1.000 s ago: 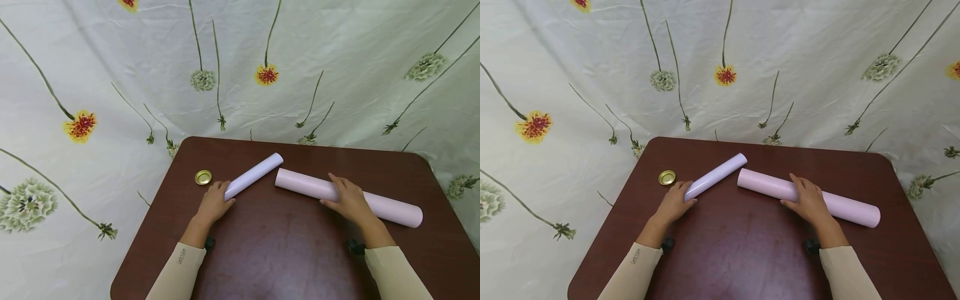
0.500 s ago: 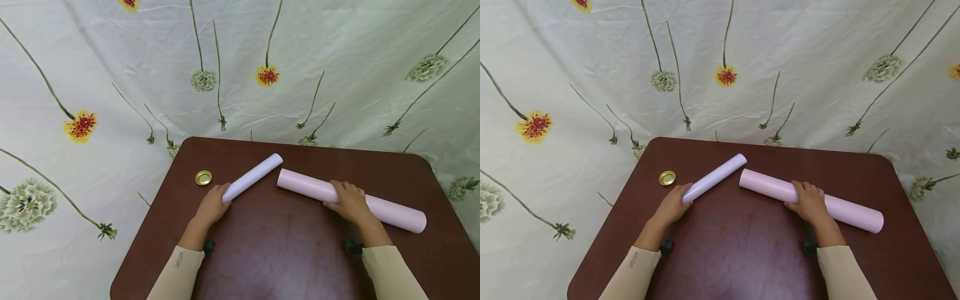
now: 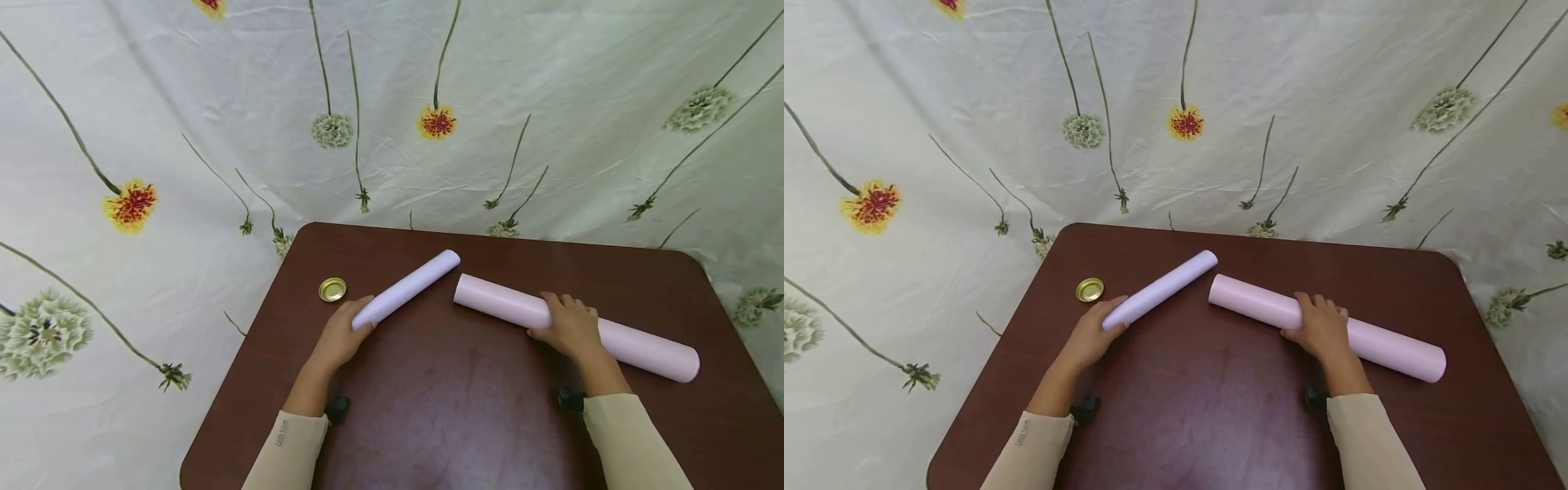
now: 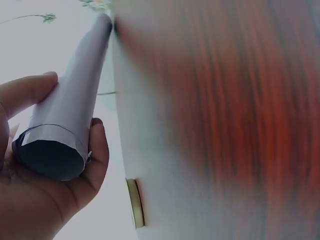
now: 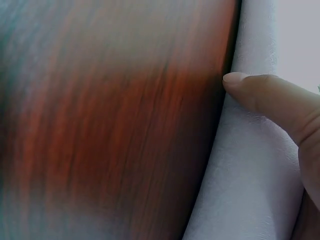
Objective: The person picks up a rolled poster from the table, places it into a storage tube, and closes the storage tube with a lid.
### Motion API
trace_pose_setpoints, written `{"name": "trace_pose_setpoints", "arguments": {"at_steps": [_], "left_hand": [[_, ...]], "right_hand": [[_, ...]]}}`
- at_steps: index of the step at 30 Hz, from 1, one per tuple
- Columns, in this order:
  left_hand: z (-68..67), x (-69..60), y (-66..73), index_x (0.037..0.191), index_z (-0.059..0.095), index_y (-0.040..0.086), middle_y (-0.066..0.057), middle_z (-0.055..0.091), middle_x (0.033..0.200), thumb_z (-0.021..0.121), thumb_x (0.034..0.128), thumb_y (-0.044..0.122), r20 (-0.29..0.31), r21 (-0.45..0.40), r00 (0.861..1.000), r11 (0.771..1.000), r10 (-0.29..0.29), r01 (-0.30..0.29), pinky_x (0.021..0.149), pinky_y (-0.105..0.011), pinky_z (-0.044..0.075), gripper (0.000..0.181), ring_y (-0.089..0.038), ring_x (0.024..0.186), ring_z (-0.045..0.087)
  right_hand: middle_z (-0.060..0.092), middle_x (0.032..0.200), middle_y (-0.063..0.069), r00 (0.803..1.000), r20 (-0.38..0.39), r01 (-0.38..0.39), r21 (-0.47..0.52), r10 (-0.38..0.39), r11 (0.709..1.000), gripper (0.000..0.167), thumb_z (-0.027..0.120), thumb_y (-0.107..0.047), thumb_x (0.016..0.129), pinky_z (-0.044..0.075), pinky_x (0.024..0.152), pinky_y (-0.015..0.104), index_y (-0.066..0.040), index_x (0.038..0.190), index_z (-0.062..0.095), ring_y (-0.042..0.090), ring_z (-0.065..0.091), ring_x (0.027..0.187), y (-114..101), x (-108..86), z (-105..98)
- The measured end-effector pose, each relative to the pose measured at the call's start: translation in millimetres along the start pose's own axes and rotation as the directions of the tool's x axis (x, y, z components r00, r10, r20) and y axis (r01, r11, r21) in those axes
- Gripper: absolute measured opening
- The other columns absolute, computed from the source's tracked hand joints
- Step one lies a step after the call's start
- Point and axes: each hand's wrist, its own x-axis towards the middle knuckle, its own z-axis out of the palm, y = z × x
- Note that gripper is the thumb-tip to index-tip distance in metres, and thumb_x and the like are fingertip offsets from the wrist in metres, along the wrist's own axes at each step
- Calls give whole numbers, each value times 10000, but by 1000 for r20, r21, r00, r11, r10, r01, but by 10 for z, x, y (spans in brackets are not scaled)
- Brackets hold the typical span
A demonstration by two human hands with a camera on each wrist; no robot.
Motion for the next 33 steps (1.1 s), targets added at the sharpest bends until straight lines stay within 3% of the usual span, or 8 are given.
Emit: {"name": "trace_pose_setpoints", "arguments": {"at_steps": [4,9,15,26,29,33], "left_hand": [[-16,-11,11,1465,535,249,-96,593,1378,688,966,247,27,-73,999,997,-34,36,1014,-498,445,522,-291,1181,582],[-19,-3,16,1451,541,240,-103,589,1385,697,958,239,22,-146,998,987,-58,60,1001,-483,431,517,-297,1171,566],[-43,7,-57,1438,543,230,-97,541,1428,705,947,230,11,-280,993,953,-118,116,1017,-470,397,517,-307,1206,526],[-68,0,-87,1448,536,194,-115,512,1442,708,952,213,-13,-381,991,917,-135,120,997,-406,394,525,-299,1211,509],[-104,-17,-29,1459,525,162,-142,512,1447,699,956,182,-1,-400,990,907,-141,129,988,-394,396,533,-313,1209,507],[-242,-84,174,1456,523,103,-175,527,1432,685,958,139,13,-416,990,900,-138,131,950,-362,415,525,-315,1170,519]], "right_hand": [[537,1332,328,1000,15,-12,-28,13,1000,840,776,-486,819,372,884,662,-54,1457,440,527,512,1190,24,7,0],[555,1316,318,1000,-26,-6,-34,5,999,799,786,-477,811,377,872,657,-74,1428,478,523,526,1166,58,-5,17],[573,1286,306,997,-81,11,-41,-15,999,771,784,-457,802,376,891,667,-83,1410,492,513,536,1145,47,-22,72],[611,1241,275,986,-165,20,-32,-25,999,731,800,-420,782,371,922,660,-110,1387,533,484,548,1130,45,-72,158],[616,1245,273,983,-179,26,-38,-32,999,738,804,-423,778,374,922,660,-110,1389,535,485,549,1135,61,-81,167],[619,1231,272,977,-209,35,-35,-41,999,737,811,-420,772,378,907,661,-106,1381,539,486,551,1122,78,-93,151]]}}
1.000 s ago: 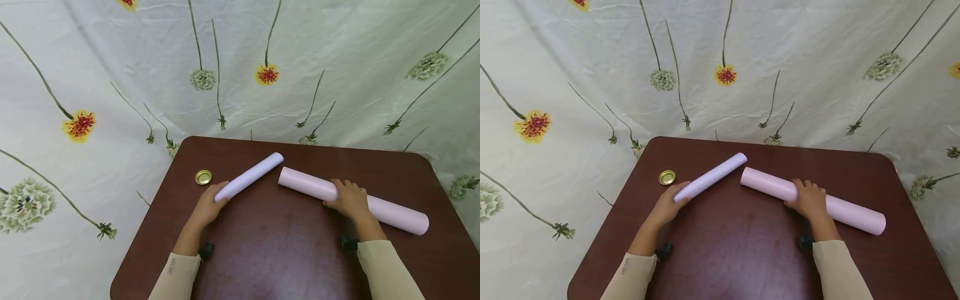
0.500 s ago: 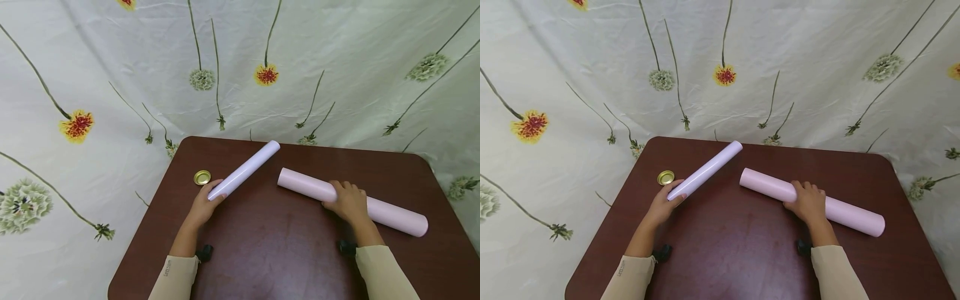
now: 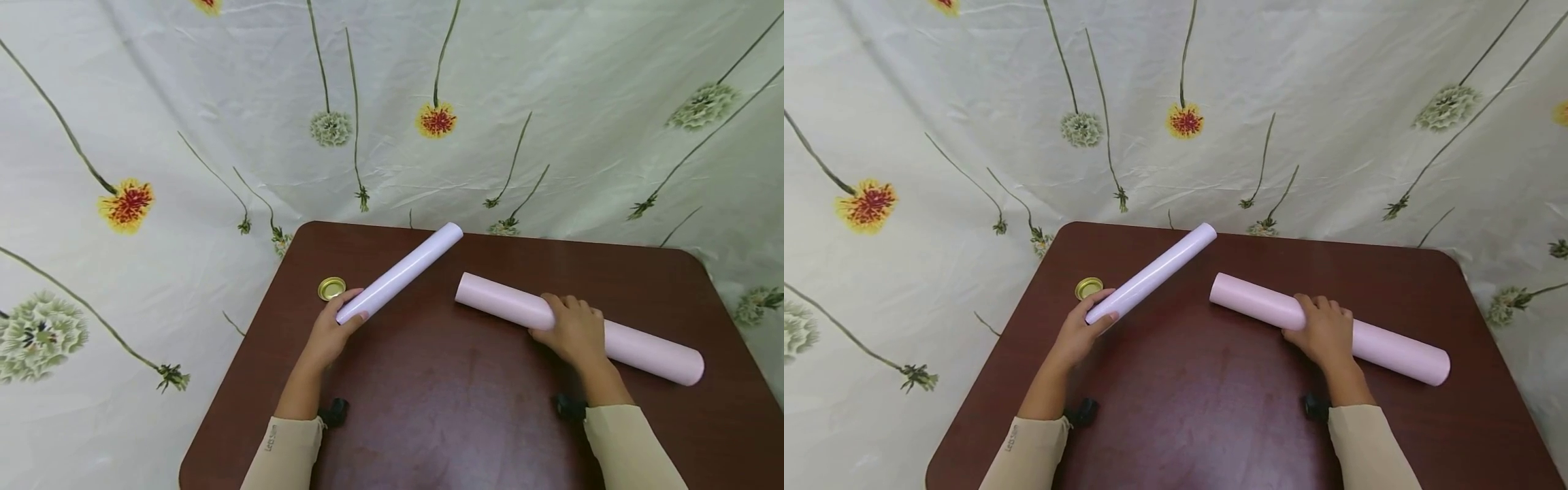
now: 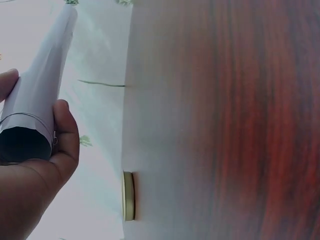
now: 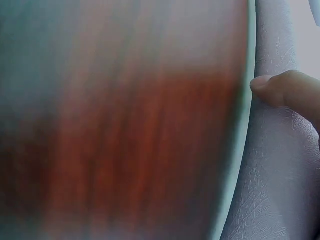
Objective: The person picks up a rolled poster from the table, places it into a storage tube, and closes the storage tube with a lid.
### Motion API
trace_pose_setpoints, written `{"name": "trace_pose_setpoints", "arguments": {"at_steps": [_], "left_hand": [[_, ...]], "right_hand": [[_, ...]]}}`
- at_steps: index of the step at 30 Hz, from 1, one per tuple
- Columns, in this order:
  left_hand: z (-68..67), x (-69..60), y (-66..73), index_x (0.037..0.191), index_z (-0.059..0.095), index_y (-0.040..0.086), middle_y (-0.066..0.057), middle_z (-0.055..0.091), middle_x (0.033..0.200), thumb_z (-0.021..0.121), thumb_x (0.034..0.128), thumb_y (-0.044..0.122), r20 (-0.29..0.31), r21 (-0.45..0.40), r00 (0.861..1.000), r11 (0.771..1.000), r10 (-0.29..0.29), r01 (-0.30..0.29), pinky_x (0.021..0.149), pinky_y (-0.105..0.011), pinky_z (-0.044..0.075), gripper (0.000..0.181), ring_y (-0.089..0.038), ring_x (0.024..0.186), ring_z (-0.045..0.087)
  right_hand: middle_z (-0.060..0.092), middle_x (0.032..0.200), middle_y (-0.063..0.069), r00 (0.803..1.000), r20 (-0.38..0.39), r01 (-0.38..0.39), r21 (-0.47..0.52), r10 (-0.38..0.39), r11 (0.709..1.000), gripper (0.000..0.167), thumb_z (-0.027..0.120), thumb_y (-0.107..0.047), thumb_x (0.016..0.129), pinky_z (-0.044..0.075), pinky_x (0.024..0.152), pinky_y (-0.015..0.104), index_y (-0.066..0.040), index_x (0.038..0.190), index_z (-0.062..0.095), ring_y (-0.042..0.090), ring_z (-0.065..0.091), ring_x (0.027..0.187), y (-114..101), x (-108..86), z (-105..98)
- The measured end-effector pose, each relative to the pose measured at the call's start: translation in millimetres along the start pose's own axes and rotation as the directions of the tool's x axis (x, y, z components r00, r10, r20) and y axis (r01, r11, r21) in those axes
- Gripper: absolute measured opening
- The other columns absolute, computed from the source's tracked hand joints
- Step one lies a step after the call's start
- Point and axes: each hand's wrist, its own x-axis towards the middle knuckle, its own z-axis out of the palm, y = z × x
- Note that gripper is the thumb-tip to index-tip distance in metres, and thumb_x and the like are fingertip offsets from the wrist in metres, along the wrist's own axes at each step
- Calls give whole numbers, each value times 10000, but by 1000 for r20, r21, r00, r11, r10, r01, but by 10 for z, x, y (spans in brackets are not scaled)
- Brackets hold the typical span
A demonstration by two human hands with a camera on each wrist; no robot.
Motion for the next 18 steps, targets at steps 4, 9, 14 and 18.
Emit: {"name": "trace_pose_setpoints", "arguments": {"at_steps": [4,9,14,18], "left_hand": [[-34,-91,174,1447,527,81,-185,532,1423,674,963,133,12,-26,1000,1000,0,1,918,-330,435,509,-301,1149,520],[-44,-86,163,1442,530,85,-193,538,1407,676,962,131,21,-54,1000,999,-3,4,908,-329,437,504,-308,1146,512],[-30,1,-26,1436,544,135,-172,545,1397,690,955,140,22,-96,1000,995,0,2,910,-337,436,503,-298,1153,505],[-24,21,-97,1422,561,160,-151,551,1391,696,952,155,19,-117,1000,993,10,-7,915,-332,442,489,-289,1155,510]], "right_hand": [[611,1227,280,1000,-21,-1,7,1,1000,736,808,-427,777,379,897,659,-107,1380,532,485,549,1116,16,-10,-51],[601,1228,293,999,-44,-6,16,7,1000,746,807,-443,776,381,870,648,-107,1383,530,490,549,1098,19,-7,-141],[588,1250,292,997,-63,-32,33,34,999,756,807,-458,773,374,863,635,-119,1388,527,489,537,1105,34,3,-207],[582,1252,299,994,-98,-40,56,46,998,748,817,-438,762,368,844,633,-119,1378,536,497,534,1101,53,9,-249]]}}
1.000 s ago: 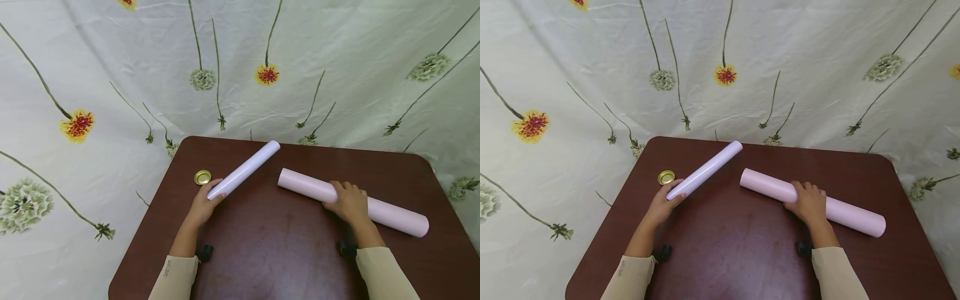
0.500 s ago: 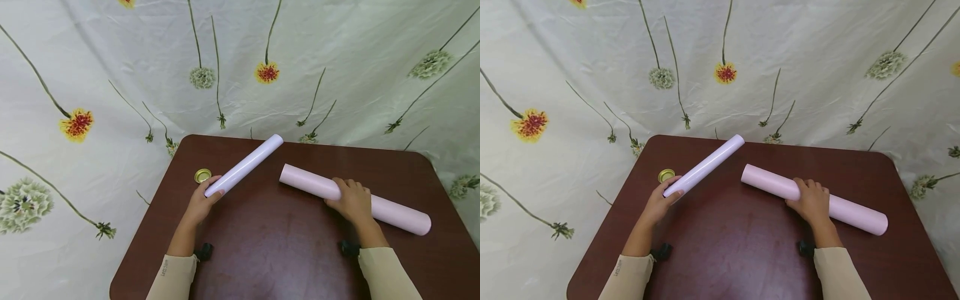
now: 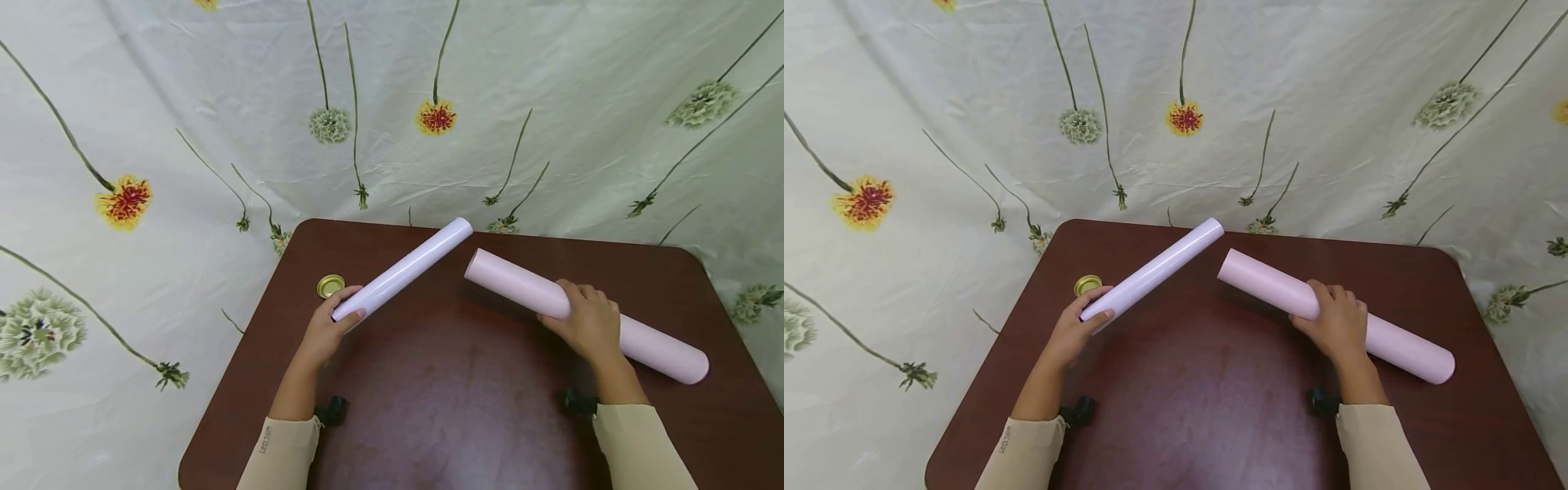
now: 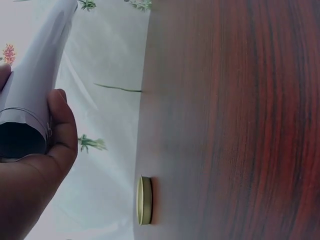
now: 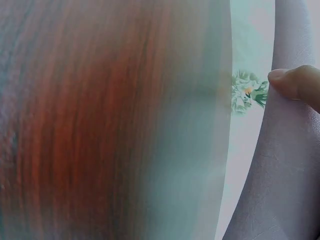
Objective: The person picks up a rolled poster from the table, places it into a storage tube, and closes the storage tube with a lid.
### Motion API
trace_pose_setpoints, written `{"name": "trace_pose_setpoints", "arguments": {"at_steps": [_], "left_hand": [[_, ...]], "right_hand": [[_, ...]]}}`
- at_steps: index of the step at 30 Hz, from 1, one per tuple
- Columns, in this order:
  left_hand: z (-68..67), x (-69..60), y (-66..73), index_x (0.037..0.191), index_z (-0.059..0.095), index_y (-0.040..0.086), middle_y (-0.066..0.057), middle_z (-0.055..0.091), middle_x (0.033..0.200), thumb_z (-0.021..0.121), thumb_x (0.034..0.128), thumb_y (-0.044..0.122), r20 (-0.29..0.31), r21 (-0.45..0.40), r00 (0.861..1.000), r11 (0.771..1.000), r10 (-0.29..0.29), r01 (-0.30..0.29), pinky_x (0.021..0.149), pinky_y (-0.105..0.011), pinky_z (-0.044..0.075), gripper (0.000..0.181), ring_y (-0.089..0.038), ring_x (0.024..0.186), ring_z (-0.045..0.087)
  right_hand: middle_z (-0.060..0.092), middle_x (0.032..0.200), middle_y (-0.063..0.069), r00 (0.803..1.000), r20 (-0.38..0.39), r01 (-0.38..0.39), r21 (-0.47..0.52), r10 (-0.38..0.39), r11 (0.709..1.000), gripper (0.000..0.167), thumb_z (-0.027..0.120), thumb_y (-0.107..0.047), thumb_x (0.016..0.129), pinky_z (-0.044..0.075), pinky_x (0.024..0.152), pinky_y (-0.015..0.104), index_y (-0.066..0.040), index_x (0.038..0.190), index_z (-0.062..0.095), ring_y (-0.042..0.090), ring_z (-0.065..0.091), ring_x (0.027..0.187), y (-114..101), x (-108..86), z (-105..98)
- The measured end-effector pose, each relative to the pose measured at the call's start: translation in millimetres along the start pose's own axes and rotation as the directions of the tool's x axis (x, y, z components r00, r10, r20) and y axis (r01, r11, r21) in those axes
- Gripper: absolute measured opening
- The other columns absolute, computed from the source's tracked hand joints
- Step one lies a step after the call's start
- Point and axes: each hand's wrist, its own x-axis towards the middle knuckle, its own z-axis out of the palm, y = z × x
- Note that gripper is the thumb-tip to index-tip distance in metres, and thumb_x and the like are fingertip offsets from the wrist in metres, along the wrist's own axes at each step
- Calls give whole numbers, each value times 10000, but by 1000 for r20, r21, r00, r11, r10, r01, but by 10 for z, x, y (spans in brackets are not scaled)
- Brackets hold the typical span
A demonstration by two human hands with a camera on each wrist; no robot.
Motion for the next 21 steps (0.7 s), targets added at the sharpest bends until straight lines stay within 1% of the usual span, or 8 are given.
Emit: {"name": "trace_pose_setpoints", "arguments": {"at_steps": [4,9,13,18,21], "left_hand": [[-3,-13,-3,1402,575,151,-158,546,1385,694,949,152,4,-21,1000,1000,7,-7,926,-344,442,468,-305,1168,506],[-4,-39,34,1377,586,137,-162,544,1370,692,940,138,9,-41,1000,999,6,-5,924,-357,439,450,-303,1168,503],[-2,-48,61,1367,589,121,-166,546,1363,687,934,129,17,-57,1000,998,12,-11,917,-363,445,444,-298,1161,506],[-3,-49,71,1357,587,107,-168,539,1357,677,941,132,35,-78,999,997,7,-4,911,-367,442,427,-297,1158,502],[-11,-65,87,1348,590,105,-166,542,1351,674,943,141,45,-74,999,997,7,-4,915,-371,436,415,-297,1158,502]], "right_hand": [[571,1252,303,1000,-29,-6,33,7,999,740,828,-412,755,354,840,635,-124,1370,535,502,525,1101,1,-7,-45],[564,1256,292,999,-48,-17,67,20,998,730,844,-386,754,341,847,633,-148,1370,533,493,514,1109,0,-19,-94],[568,1260,294,996,-88,-15,85,22,996,730,861,-357,742,337,860,638,-143,1362,541,502,513,1113,10,-26,-120],[578,1249,287,991,-137,7,99,6,995,724,874,-336,722,337,857,639,-151,1345,556,506,519,1104,21,-25,-133],[587,1234,277,986,-166,29,107,-11,994,718,880,-327,708,339,847,635,-159,1333,567,501,525,1090,29,-24,-132]]}}
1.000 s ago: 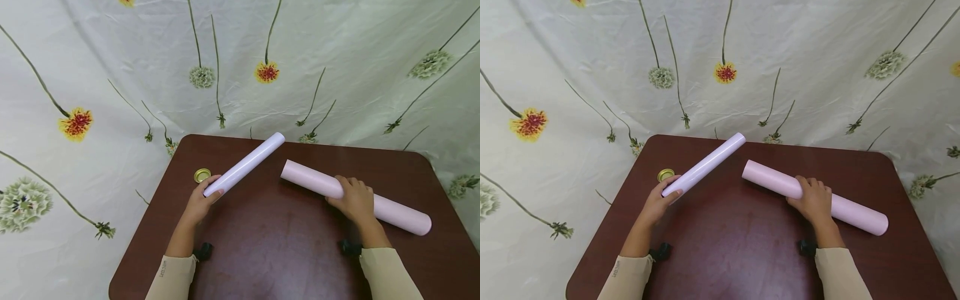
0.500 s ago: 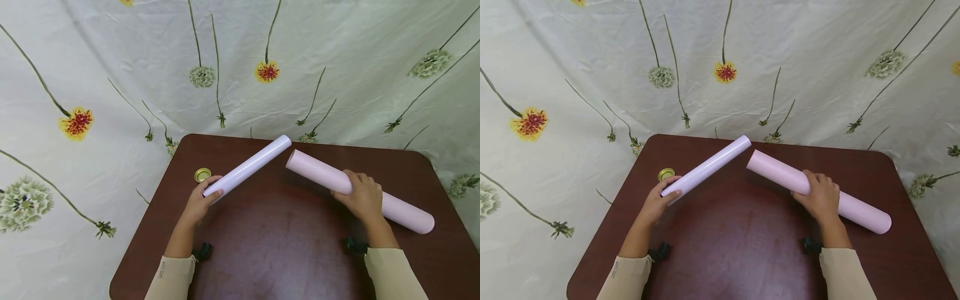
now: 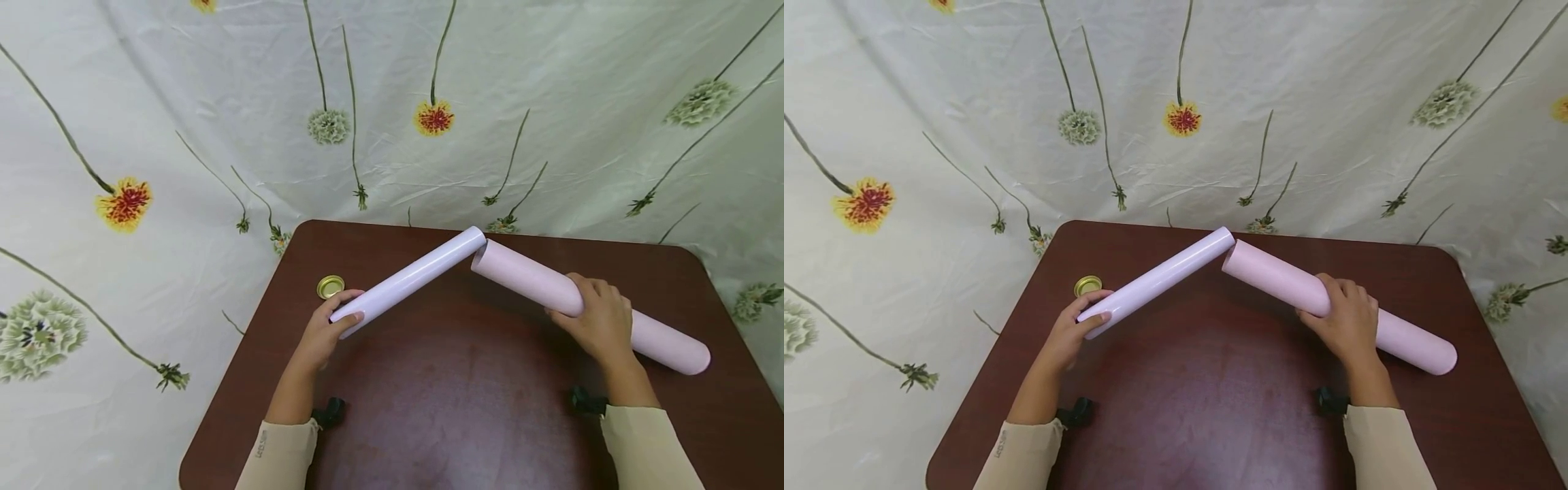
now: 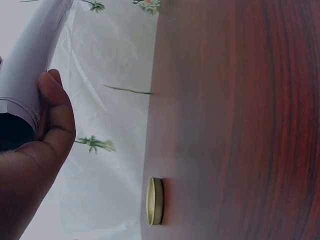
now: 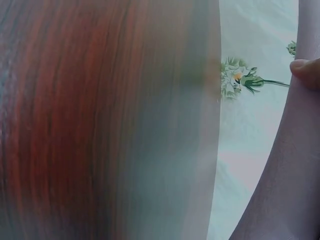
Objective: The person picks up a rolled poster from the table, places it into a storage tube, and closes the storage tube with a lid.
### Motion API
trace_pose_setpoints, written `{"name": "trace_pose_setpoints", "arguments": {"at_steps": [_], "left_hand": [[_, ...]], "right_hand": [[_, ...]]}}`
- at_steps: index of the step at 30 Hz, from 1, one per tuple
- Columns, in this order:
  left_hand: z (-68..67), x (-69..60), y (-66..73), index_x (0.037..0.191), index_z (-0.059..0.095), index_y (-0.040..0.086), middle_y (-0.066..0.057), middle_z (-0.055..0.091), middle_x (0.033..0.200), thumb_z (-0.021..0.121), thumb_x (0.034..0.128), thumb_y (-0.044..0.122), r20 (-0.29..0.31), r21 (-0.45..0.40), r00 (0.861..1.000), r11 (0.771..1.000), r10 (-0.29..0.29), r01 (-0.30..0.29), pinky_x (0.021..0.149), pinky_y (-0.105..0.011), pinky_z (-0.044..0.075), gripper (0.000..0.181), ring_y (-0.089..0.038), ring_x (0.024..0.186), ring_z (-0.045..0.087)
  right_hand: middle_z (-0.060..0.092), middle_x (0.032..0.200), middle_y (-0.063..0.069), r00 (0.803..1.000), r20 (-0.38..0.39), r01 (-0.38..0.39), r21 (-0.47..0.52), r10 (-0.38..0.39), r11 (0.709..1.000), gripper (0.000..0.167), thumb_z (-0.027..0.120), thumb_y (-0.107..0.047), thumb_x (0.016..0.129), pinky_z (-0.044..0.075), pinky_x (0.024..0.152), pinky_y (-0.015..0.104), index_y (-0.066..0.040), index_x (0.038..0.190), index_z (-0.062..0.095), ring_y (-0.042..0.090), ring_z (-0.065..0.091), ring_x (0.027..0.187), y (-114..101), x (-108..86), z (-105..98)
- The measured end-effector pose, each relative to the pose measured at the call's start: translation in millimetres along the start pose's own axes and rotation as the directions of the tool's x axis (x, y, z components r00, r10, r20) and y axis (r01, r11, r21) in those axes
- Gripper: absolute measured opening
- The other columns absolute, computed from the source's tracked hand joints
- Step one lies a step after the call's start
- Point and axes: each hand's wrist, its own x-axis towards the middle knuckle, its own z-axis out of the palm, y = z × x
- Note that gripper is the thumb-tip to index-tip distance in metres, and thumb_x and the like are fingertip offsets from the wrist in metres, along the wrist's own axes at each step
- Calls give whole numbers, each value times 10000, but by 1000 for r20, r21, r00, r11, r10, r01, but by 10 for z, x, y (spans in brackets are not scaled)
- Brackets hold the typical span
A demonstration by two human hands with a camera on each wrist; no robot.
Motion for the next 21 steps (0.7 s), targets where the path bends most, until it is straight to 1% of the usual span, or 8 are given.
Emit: {"name": "trace_pose_setpoints", "arguments": {"at_steps": [5,14,21], "left_hand": [[-15,-38,35,1349,588,105,-161,543,1355,674,941,150,9,4,1000,1000,9,-9,922,-374,436,419,-296,1164,504],[-39,-52,73,1363,576,90,-157,536,1371,654,952,155,34,4,999,999,34,-35,926,-361,442,423,-282,1175,508],[-59,-58,81,1351,582,69,-171,547,1350,655,944,130,35,0,997,998,68,-68,923,-371,444,419,-257,1144,516]], "right_hand": [[593,1232,272,999,-37,11,1,-11,1000,737,884,-322,693,341,839,634,-150,1336,568,500,527,1086,9,9,-19],[599,1239,266,998,-63,13,20,-12,1000,740,894,-311,685,338,838,637,-149,1334,576,497,525,1095,24,-5,-64],[596,1227,259,996,-86,30,34,-27,999,742,898,-294,672,336,839,629,-150,1327,581,494,524,1087,44,-36,-66]]}}
